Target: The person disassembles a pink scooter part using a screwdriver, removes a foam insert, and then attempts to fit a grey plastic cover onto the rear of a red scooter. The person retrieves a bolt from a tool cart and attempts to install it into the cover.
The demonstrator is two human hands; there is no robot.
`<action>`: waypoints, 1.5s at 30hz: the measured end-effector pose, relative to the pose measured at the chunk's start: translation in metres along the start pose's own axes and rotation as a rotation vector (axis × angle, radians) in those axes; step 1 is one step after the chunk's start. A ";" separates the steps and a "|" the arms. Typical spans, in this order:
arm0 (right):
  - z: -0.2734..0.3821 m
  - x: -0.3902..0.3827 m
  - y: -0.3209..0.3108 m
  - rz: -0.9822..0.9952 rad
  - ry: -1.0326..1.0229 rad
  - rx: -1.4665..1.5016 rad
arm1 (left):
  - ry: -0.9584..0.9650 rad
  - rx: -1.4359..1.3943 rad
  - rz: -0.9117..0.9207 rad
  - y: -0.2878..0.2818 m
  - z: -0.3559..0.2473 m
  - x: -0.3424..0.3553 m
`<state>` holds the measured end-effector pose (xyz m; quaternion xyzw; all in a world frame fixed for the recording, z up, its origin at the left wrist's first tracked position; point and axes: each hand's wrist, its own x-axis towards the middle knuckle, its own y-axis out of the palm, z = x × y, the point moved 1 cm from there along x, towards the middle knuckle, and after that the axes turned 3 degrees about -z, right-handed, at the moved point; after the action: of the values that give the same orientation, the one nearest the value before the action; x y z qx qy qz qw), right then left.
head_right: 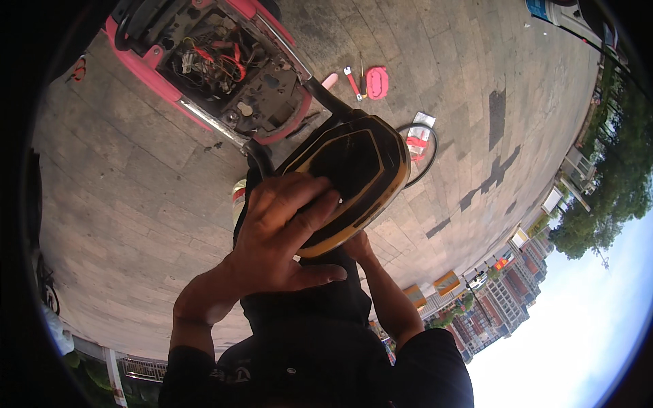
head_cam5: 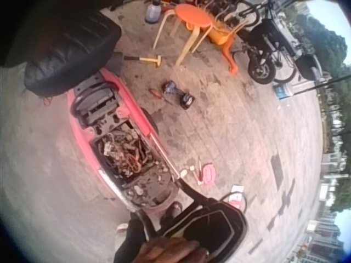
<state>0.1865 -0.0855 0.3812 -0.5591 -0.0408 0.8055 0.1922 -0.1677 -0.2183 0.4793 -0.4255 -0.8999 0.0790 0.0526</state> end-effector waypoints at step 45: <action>0.300 -0.101 0.287 0.760 -1.394 -0.400 | -0.313 -1.646 -1.162 -0.033 0.054 -0.183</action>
<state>-0.1340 -0.3413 0.5016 0.0706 -0.1014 0.9558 -0.2669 -0.0859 -0.3857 0.4275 0.1882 -0.7391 -0.5475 -0.3443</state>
